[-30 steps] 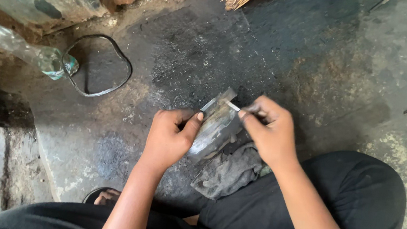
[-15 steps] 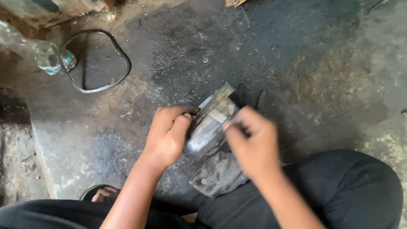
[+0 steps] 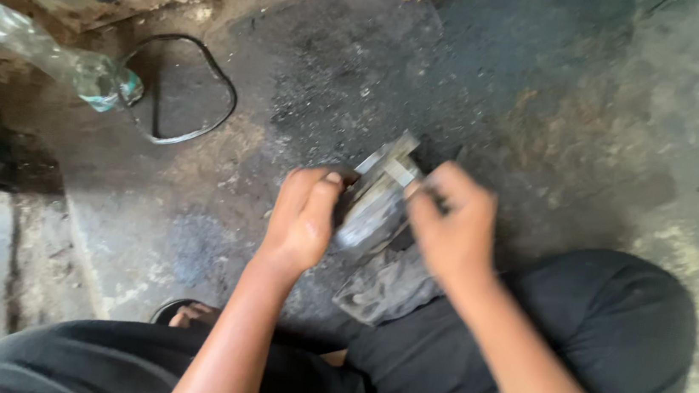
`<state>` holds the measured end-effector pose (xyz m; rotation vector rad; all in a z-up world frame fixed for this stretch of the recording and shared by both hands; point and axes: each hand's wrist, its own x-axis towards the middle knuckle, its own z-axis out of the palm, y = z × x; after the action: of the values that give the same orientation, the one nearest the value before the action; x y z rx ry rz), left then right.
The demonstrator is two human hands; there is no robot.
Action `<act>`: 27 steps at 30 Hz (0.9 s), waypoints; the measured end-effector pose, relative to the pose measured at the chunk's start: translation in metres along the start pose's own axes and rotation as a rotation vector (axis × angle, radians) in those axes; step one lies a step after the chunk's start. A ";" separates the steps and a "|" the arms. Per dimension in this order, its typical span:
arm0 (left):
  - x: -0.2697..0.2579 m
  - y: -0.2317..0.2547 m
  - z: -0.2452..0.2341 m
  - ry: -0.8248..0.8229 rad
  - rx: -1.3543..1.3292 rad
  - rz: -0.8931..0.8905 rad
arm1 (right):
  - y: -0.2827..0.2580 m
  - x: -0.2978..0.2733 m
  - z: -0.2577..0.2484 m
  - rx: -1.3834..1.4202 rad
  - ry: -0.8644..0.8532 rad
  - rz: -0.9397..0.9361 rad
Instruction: The person sits on the floor and scrubs a small metal part with a green-handled tool and a cloth. They repeatedly rub the surface, wipe it with the cloth, and inspect the part by turning it over in their hands.
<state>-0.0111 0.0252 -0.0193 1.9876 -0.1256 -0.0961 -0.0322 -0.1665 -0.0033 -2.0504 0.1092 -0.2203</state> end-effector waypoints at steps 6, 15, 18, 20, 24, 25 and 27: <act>-0.002 -0.020 0.008 0.069 0.019 0.075 | -0.009 -0.005 0.000 -0.117 0.032 -0.207; 0.023 -0.040 0.017 -0.062 -0.582 -0.336 | -0.020 -0.018 0.010 -0.320 0.070 -0.484; 0.028 -0.043 0.016 -0.089 -0.580 -0.312 | -0.027 -0.031 0.014 -0.290 -0.021 -0.477; 0.029 -0.045 0.014 -0.151 -0.670 -0.351 | -0.034 -0.041 0.019 -0.305 -0.015 -0.583; 0.030 -0.051 0.019 -0.091 -0.665 -0.330 | -0.033 -0.038 0.019 -0.307 0.011 -0.515; 0.029 -0.051 0.019 -0.100 -0.743 -0.375 | -0.033 -0.042 0.019 -0.306 0.014 -0.540; 0.037 -0.049 0.021 -0.129 -0.850 -0.403 | -0.033 -0.041 0.018 -0.316 0.037 -0.604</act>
<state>0.0248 0.0212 -0.0725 1.1312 0.2100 -0.4585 -0.0691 -0.1283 0.0131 -2.3477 -0.4894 -0.6469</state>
